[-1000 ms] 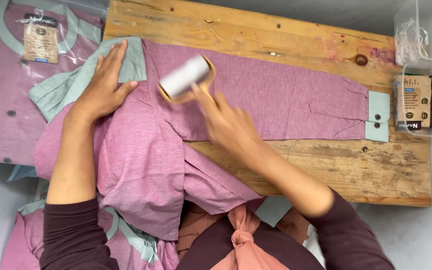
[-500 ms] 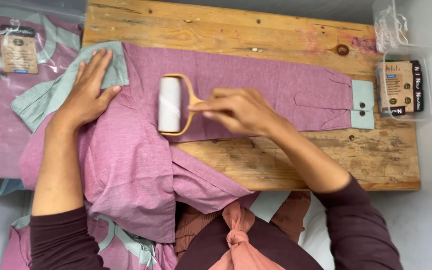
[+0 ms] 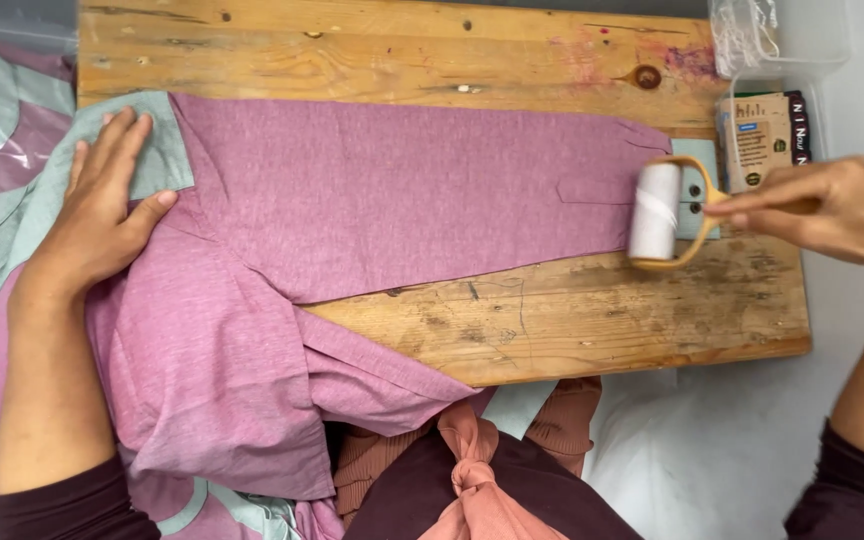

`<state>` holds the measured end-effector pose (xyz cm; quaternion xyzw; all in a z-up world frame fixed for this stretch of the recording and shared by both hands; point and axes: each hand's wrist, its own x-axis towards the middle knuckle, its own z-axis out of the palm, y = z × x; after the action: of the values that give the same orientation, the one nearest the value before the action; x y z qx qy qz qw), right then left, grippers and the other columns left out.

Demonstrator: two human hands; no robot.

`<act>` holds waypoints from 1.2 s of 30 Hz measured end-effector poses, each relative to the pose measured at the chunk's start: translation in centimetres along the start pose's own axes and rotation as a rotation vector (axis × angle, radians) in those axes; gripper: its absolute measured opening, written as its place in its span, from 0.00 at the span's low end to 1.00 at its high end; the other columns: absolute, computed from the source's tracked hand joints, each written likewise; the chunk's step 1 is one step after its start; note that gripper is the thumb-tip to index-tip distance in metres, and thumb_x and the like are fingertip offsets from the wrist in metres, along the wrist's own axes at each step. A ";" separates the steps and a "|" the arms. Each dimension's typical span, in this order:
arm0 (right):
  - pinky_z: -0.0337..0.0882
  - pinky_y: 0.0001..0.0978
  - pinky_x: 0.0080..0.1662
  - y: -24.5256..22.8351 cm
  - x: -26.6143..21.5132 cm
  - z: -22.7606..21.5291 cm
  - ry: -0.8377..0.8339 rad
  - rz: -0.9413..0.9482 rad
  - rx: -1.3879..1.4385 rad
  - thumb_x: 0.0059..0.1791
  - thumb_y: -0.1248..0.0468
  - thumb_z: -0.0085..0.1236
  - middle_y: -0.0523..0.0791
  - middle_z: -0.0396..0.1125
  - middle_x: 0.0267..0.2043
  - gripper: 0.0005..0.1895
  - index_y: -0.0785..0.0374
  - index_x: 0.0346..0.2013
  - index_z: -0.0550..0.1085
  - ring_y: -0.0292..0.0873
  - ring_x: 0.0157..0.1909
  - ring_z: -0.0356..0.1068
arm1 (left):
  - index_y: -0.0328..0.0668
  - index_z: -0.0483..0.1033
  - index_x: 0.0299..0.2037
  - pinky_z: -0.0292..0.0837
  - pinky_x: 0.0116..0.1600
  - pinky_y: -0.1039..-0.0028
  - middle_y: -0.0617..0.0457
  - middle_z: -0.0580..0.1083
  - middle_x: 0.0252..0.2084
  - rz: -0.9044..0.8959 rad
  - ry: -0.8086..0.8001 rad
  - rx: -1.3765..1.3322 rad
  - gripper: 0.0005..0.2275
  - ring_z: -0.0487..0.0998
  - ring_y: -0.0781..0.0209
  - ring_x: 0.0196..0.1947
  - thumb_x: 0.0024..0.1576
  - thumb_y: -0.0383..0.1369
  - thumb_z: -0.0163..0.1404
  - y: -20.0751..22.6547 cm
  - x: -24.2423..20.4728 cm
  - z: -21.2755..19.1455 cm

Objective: Using a lint roller to remove lint and dust from a shirt on a wooden work surface.

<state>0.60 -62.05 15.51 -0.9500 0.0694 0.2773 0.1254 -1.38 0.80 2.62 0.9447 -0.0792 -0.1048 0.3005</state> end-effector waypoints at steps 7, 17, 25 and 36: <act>0.66 0.31 0.42 -20.7 8.7 8.6 0.288 -1.223 0.164 0.56 0.59 0.58 0.44 0.75 0.51 0.11 0.48 0.54 0.79 0.41 0.41 0.69 | 0.37 0.41 0.77 0.23 0.77 0.53 0.38 0.40 0.80 0.057 0.033 0.019 0.33 0.34 0.46 0.79 0.63 0.39 0.39 -1.2 0.4 0.3; 0.63 0.19 0.28 -17.4 13.8 10.3 0.189 -1.112 0.314 0.54 0.53 0.59 0.35 0.80 0.42 0.09 0.46 0.47 0.81 0.28 0.22 0.65 | 0.39 0.40 0.77 0.22 0.77 0.55 0.41 0.40 0.80 0.023 0.018 0.023 0.34 0.34 0.49 0.80 0.62 0.40 0.39 -1.4 0.5 0.4; 0.51 0.28 0.44 0.5 1.2 -0.5 0.108 -0.067 0.172 0.49 0.55 0.60 0.34 0.63 0.33 0.13 0.40 0.48 0.83 0.31 0.41 0.54 | 0.35 0.43 0.76 0.23 0.77 0.53 0.37 0.42 0.80 0.045 0.026 0.027 0.34 0.35 0.47 0.80 0.60 0.38 0.41 -2.2 0.7 0.6; 0.62 0.24 0.30 -15.1 7.8 10.4 0.128 -1.038 0.189 0.57 0.54 0.50 0.39 0.71 0.35 0.15 0.40 0.58 0.76 0.34 0.29 0.62 | 0.36 0.43 0.76 0.21 0.77 0.55 0.41 0.41 0.80 -0.002 0.015 0.016 0.34 0.33 0.51 0.80 0.60 0.39 0.41 -1.4 0.7 0.3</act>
<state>4.84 -45.17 5.78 -0.8591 -0.3777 0.1128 0.3266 -0.64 1.62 1.39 0.9478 -0.0769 -0.0976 0.2936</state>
